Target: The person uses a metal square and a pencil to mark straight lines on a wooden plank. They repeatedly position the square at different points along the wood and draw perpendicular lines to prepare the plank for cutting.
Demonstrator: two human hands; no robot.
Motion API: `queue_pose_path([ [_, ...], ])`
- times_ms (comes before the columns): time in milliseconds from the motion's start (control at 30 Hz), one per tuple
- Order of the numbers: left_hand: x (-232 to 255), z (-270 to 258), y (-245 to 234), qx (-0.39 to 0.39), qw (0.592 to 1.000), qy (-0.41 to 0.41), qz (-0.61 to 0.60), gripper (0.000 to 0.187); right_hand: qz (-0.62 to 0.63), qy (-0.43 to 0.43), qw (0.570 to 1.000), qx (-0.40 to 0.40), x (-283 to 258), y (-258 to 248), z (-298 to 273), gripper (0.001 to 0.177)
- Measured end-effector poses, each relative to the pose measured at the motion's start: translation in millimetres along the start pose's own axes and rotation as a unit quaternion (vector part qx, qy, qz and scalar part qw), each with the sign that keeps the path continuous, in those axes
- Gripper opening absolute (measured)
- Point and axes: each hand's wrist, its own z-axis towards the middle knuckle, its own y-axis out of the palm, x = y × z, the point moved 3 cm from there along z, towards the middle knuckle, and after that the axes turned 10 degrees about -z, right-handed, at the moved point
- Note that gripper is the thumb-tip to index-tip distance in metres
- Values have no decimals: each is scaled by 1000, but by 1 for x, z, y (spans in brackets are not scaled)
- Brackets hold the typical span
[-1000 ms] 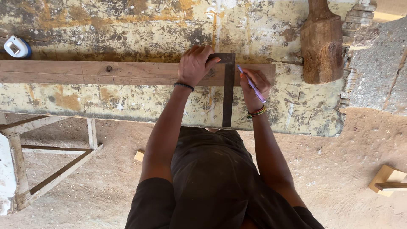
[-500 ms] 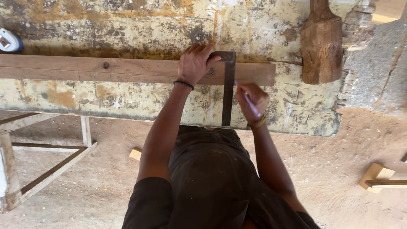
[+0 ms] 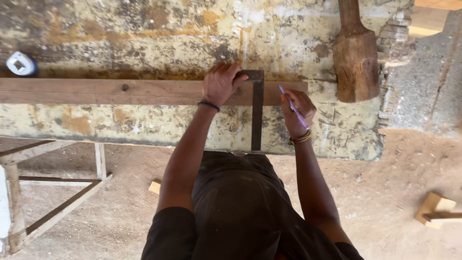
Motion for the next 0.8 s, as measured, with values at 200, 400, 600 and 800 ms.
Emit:
queue_pose_path([
  [200, 0, 0, 1, -13, 1000, -13, 2, 33, 51, -1, 998, 49, 28, 61, 1, 12],
  [400, 1, 0, 2, -21, 1000, -22, 0, 33, 25, 20, 999, 26, -7, 48, 4, 12],
  [600, 9, 4, -10, -20, 999, -33, -3, 34, 47, 65, 997, 11, -12, 44, 8, 13],
  [800, 11, 5, -11, -15, 1000, -26, -6, 34, 28, 30, 999, 2, 1, 52, -3, 11],
])
